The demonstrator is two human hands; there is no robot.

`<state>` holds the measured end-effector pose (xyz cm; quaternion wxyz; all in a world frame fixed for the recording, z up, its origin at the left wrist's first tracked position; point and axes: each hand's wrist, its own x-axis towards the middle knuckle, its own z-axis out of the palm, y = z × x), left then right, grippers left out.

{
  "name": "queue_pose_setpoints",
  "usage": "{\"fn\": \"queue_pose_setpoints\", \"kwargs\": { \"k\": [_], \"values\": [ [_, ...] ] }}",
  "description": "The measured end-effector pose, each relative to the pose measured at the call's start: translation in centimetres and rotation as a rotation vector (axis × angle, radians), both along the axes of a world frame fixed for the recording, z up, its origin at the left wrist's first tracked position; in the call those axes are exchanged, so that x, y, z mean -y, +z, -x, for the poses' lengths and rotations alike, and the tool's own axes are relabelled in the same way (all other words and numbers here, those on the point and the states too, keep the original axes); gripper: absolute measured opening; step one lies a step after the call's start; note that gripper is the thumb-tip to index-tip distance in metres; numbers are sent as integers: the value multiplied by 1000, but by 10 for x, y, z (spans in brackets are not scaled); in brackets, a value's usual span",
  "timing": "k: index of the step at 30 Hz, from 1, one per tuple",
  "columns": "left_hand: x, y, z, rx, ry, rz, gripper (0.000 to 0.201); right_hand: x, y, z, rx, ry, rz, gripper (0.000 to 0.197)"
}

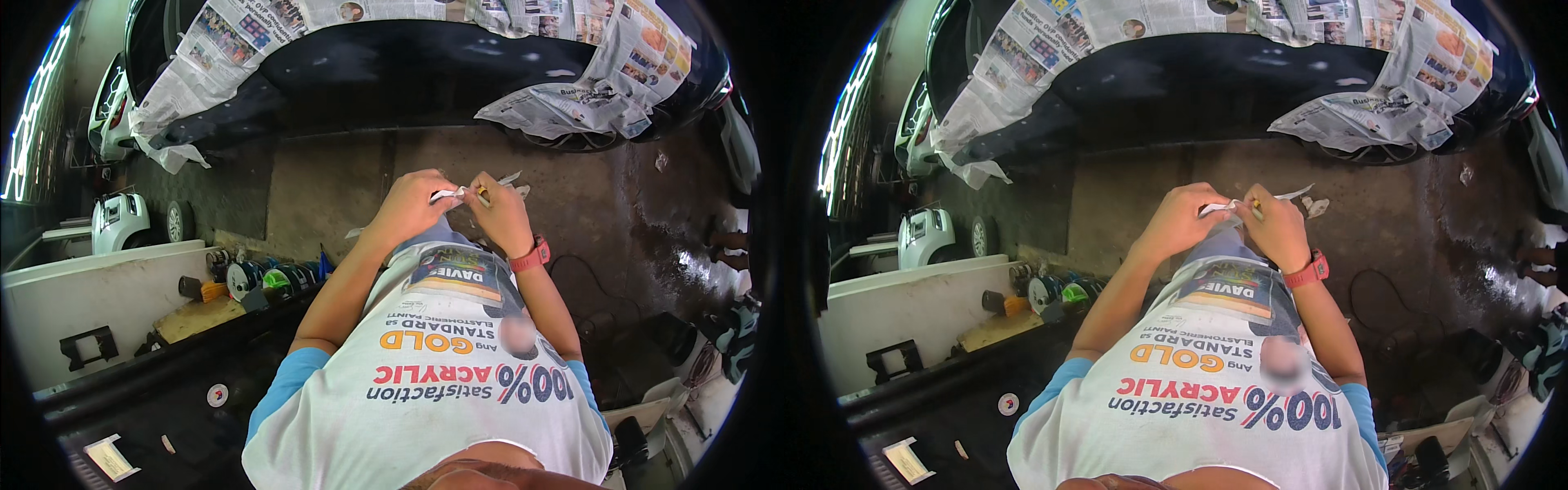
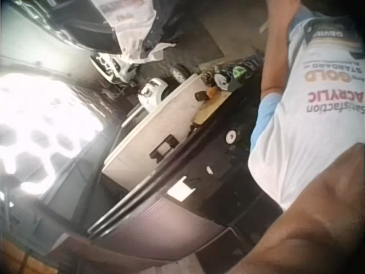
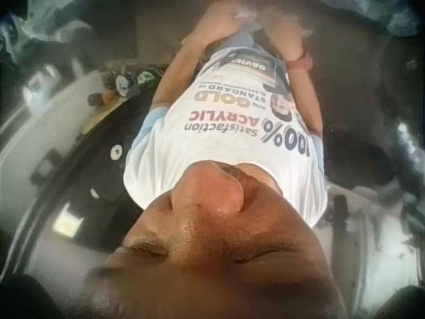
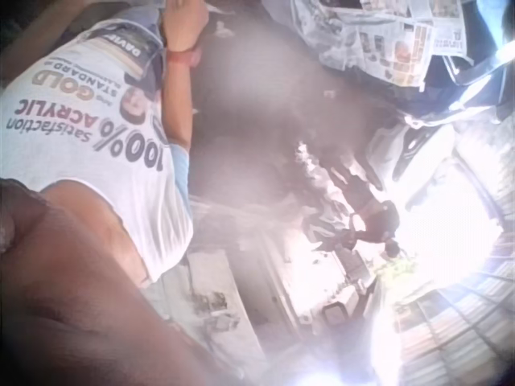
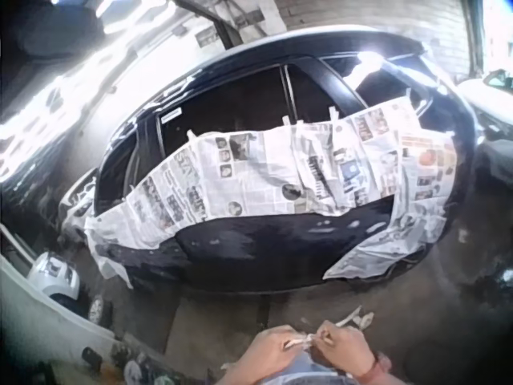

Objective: The person covers a dark-colored car with newspaper sheets using masking tape. They repeatedly tear tape, place newspaper over the hood and side panels, and smooth the sheets to secure them. The process continues across multiple sections of the vehicle.

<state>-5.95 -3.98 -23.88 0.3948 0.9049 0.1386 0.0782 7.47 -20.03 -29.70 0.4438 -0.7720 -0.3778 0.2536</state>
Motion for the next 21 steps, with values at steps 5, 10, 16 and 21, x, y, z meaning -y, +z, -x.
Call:
{"fn": "queue_pose_setpoints", "kwargs": {
  "k": [5, 10, 16, 21],
  "values": [
    [4, -11, 8, -21, 13, 37, 17, 6, -12, 7, 54, 23, -7, 23],
    [5, -25, 11, 8, -3, 6, 17, 8, -3, 10, -34, 27, 37, 25],
    [6, -26, 17, 21, 23, -4, 15, 7, 5, 14, -30, 62, 41, 25],
    [4, -31, 22, 52, 41, -11, 15, 6, 8, 17, -63, 67, 64, 28]
  ]
}}
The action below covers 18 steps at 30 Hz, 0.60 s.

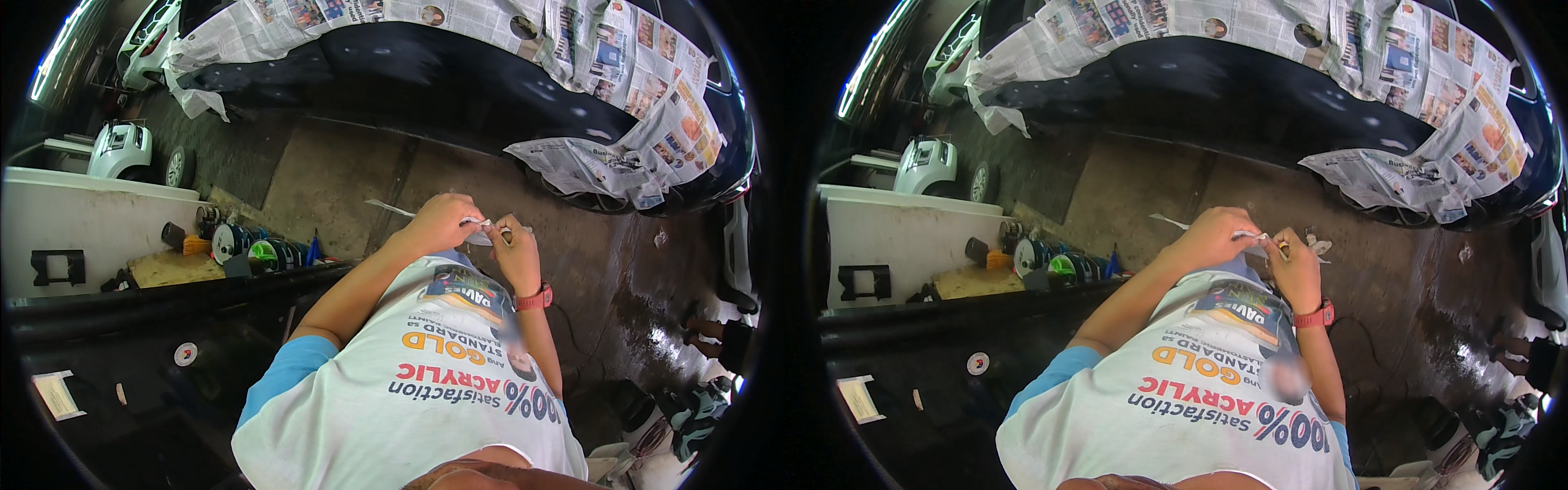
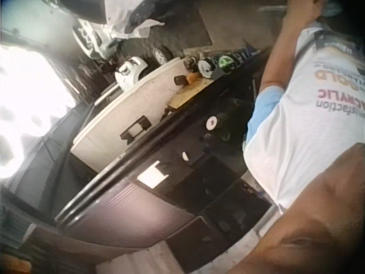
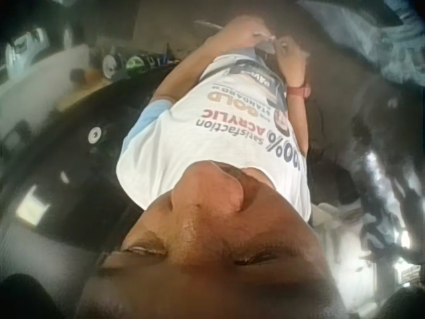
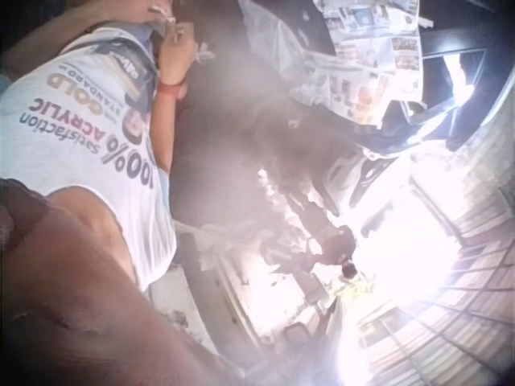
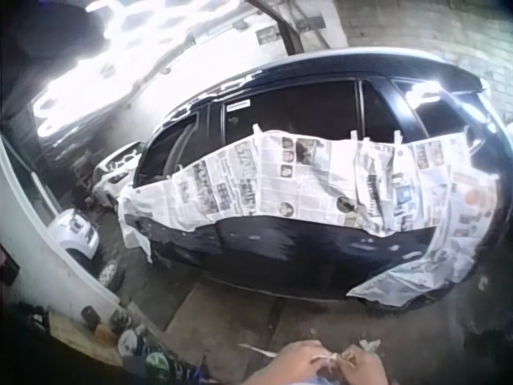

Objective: The person covers a dark-colored car with newspaper sheets using masking tape. They repeatedly tear tape, place newspaper over the hood and side panels, and smooth the sheets to secure them. The process continues across multiple sections of the vehicle.

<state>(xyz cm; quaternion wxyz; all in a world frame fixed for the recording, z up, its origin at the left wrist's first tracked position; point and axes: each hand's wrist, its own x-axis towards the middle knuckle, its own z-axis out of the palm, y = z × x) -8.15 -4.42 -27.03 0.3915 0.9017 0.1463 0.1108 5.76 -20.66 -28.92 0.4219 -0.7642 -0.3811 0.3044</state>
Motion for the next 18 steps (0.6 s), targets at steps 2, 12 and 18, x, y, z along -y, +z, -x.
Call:
{"fn": "queue_pose_setpoints", "kwargs": {
  "k": [2, 12, 18],
  "values": [
    [0, -2, 2, 7, 4, -8, 15, 0, 1, 1, 4, 10, 8, 29],
    [2, -4, 6, -6, -1, -11, 15, 3, -10, 6, -11, 3, -20, 25],
    [1, -5, 8, 10, -11, -31, 15, 3, -8, 7, 3, 5, 6, 28]
  ]
}}
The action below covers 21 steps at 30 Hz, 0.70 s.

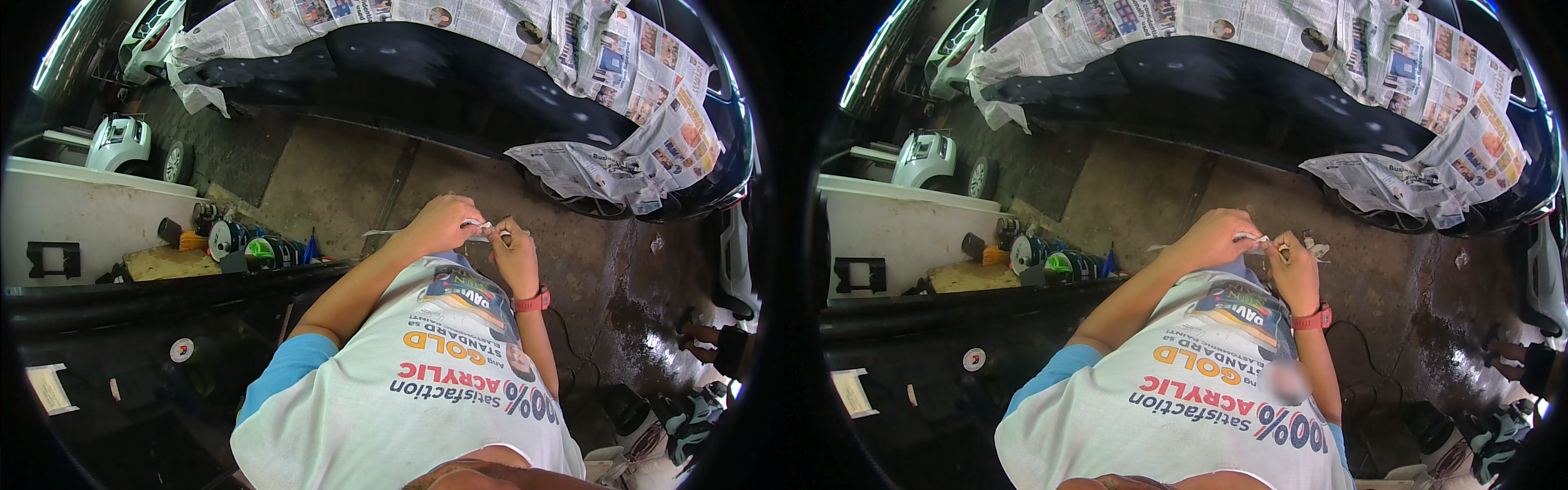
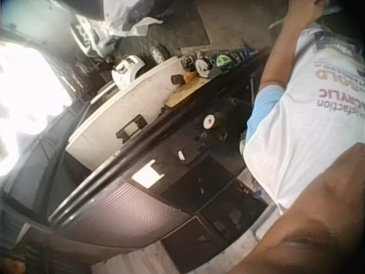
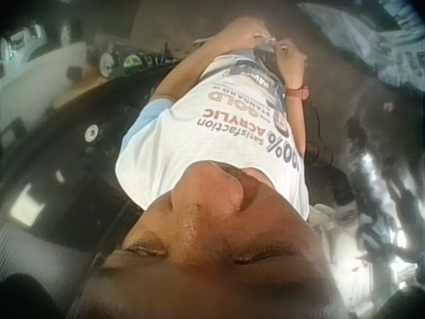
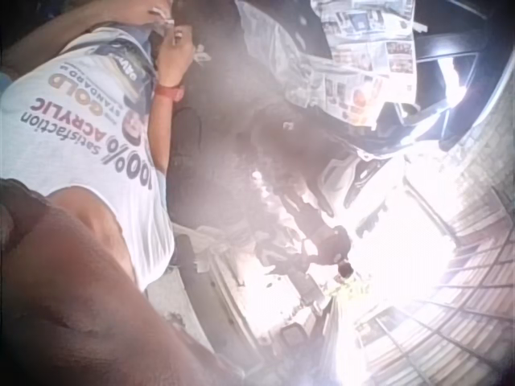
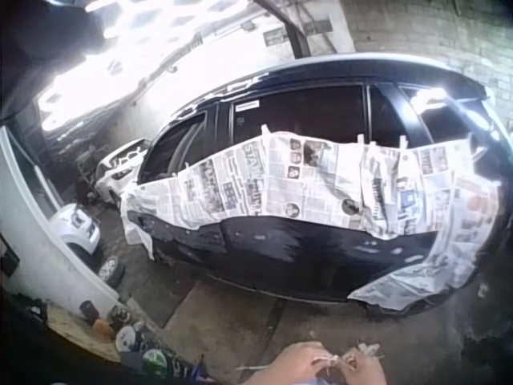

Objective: The person covers a dark-colored car with newspaper sheets using masking tape. They repeatedly tear tape, place newspaper over the hood and side panels, and smooth the sheets to secure them. The process continues across multiple sections of the vehicle.

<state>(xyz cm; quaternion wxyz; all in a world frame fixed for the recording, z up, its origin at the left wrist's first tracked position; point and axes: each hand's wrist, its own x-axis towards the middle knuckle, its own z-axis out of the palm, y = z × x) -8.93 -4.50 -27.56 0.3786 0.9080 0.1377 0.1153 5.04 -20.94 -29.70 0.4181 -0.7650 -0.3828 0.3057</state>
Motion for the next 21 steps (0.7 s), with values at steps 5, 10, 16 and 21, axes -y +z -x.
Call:
{"fn": "queue_pose_setpoints", "kwargs": {
  "k": [5, 10, 16, 21],
  "values": [
    [-1, -1, 3, 8, 3, -2, 16, 0, -2, 2, -26, 10, -21, 23],
    [-1, 13, -2, -31, -38, -10, 16, 0, -6, 3, -7, -17, -51, 24],
    [0, 9, -4, -17, -35, 24, 16, 4, -7, 3, -17, -47, -82, 23],
    [3, 18, -7, -88, -32, 64, 17, 7, -9, 4, 97, -72, -82, 22]
  ]
}}
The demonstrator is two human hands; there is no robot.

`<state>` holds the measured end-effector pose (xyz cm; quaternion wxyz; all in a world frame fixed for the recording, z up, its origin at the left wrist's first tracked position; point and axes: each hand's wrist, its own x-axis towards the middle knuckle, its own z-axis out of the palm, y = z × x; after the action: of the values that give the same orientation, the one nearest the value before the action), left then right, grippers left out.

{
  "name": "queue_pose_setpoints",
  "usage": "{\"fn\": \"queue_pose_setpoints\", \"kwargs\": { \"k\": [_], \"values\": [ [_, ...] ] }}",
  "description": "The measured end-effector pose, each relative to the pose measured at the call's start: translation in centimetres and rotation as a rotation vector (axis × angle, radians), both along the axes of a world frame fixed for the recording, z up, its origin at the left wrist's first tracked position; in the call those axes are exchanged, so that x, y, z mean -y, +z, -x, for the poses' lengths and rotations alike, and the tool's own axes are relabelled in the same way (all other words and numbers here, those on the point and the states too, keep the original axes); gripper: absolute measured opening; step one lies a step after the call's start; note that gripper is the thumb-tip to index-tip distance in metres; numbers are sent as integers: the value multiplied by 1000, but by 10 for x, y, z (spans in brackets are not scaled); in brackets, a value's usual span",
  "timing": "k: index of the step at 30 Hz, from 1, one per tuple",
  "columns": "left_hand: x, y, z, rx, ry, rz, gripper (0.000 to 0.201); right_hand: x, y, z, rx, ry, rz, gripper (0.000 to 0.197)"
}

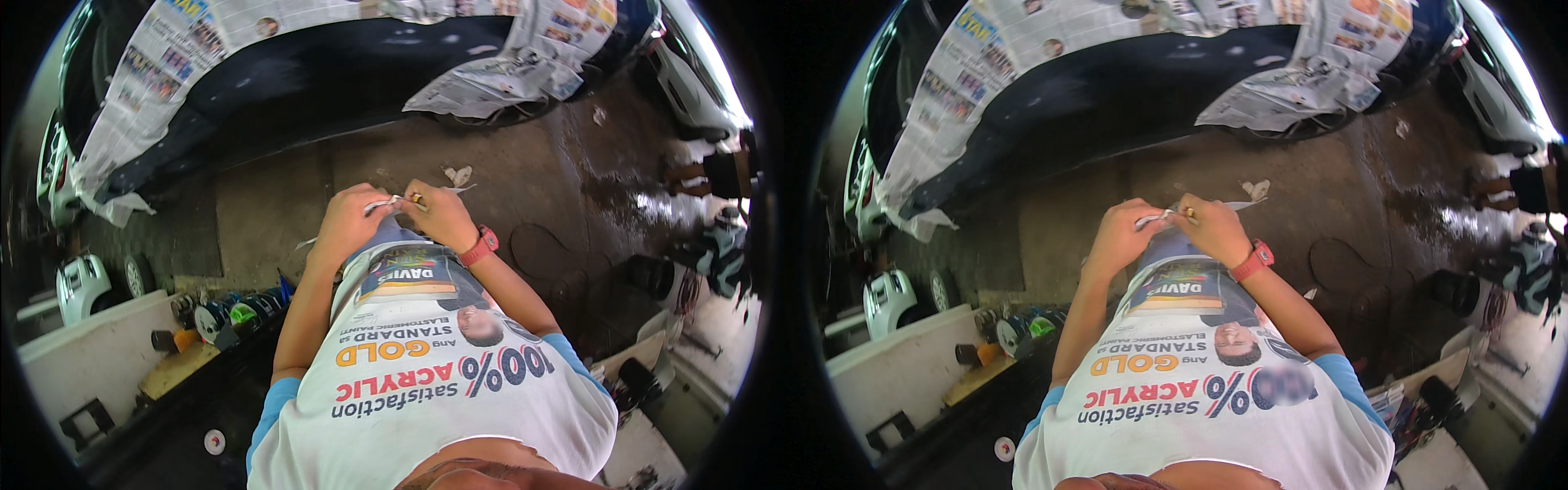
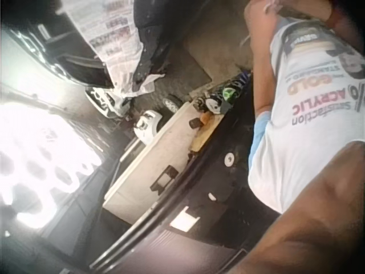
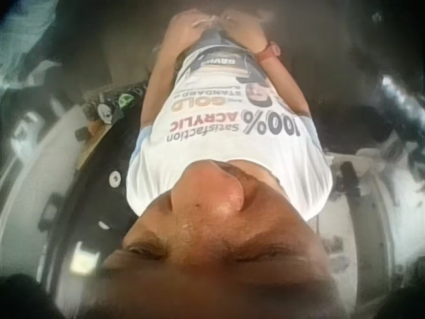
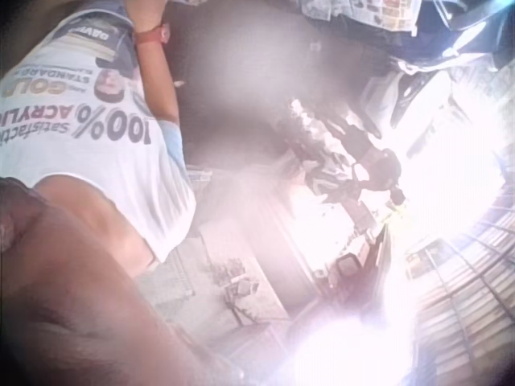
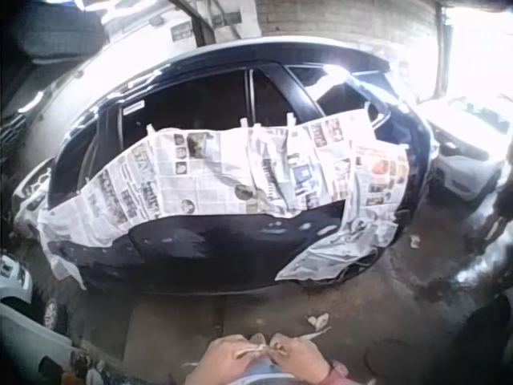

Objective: The person covers a dark-colored car with newspaper sheets using masking tape. They repeatedly tear tape, place newspaper over the hood and side panels, and smooth the sheets to secure them. The process continues across multiple sections of the vehicle.

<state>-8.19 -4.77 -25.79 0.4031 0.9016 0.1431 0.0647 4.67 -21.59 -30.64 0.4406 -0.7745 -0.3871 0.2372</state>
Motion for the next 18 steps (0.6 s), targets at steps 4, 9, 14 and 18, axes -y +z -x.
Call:
{"fn": "queue_pose_setpoints", "kwargs": {
  "k": [4, 9, 14, 18],
  "values": [
    [4, 5, -4, -49, 25, 5, 18, 2, 3, 1, -70, -1, -22, 24],
    [4, 4, -7, -56, 8, -9, 18, 3, -3, 1, -85, -34, -35, 27],
    [6, 4, -11, -63, 21, -10, 18, 5, 0, 1, -81, -56, -46, 29],
    [6, 2, -15, -87, 6, -48, 16, 8, 3, -1, -88, -59, -39, 29]
  ]
}}
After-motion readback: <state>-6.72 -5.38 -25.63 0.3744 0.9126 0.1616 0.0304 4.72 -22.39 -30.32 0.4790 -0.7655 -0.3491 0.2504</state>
